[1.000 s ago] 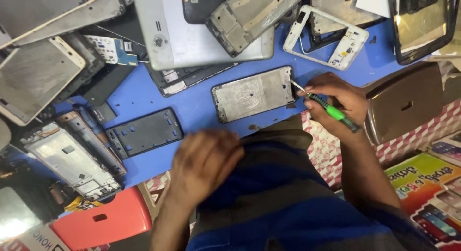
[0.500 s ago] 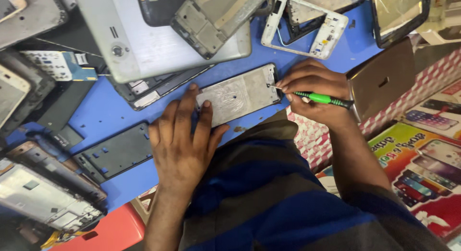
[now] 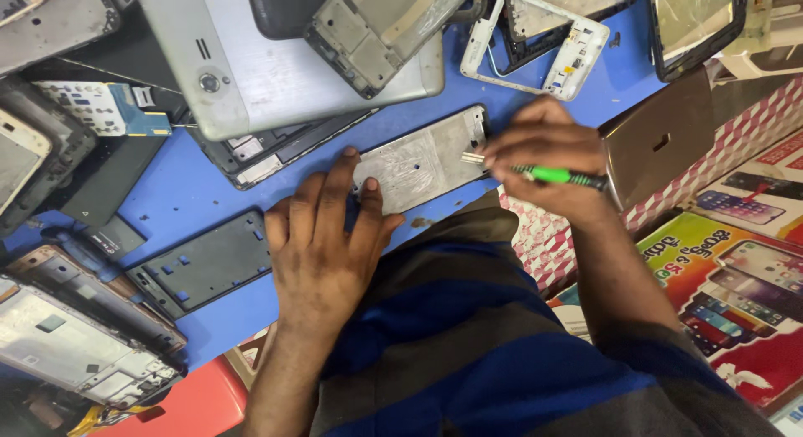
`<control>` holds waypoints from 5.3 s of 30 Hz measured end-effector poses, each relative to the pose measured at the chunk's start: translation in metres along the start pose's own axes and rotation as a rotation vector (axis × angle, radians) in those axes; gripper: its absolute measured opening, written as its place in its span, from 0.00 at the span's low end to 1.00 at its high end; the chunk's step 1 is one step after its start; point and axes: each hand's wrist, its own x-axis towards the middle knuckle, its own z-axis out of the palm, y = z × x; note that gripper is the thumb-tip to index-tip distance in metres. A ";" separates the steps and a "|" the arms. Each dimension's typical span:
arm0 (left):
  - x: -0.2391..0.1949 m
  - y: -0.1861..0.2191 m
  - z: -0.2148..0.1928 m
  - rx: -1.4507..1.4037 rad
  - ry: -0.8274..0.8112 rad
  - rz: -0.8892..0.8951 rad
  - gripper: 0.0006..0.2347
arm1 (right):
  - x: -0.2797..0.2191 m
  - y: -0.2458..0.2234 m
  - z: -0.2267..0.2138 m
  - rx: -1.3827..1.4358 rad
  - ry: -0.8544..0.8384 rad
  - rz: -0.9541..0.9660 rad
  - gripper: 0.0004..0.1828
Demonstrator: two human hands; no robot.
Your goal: The person uses a green-handled screwdriver to scrape adhesive residue from the back of a disassembled smartphone. They repeatedly rub the tool across the metal surface, occasionally lifting the phone to inspect the progress. The workspace is cluttered with other phone parts and tools.
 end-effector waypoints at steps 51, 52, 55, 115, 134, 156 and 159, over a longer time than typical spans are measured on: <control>0.002 0.007 0.001 0.073 0.005 -0.028 0.18 | -0.005 0.019 0.016 -0.128 0.094 -0.177 0.05; 0.002 0.007 0.001 0.071 0.002 -0.032 0.19 | -0.006 0.019 0.016 -0.137 0.085 -0.184 0.05; 0.002 0.007 0.000 0.056 -0.010 -0.033 0.19 | -0.010 0.018 0.017 -0.133 0.074 -0.193 0.04; 0.003 0.009 -0.002 0.056 0.013 -0.017 0.19 | 0.004 -0.005 0.023 -0.150 0.136 -0.174 0.08; 0.003 0.008 -0.003 0.038 0.021 -0.003 0.19 | 0.004 -0.005 0.020 -0.246 0.048 -0.239 0.11; 0.003 0.010 -0.005 0.057 -0.005 -0.022 0.20 | -0.005 0.008 0.029 -0.152 0.182 -0.187 0.05; 0.005 0.011 -0.005 0.067 0.006 -0.016 0.20 | -0.001 0.006 0.028 -0.227 0.176 -0.204 0.06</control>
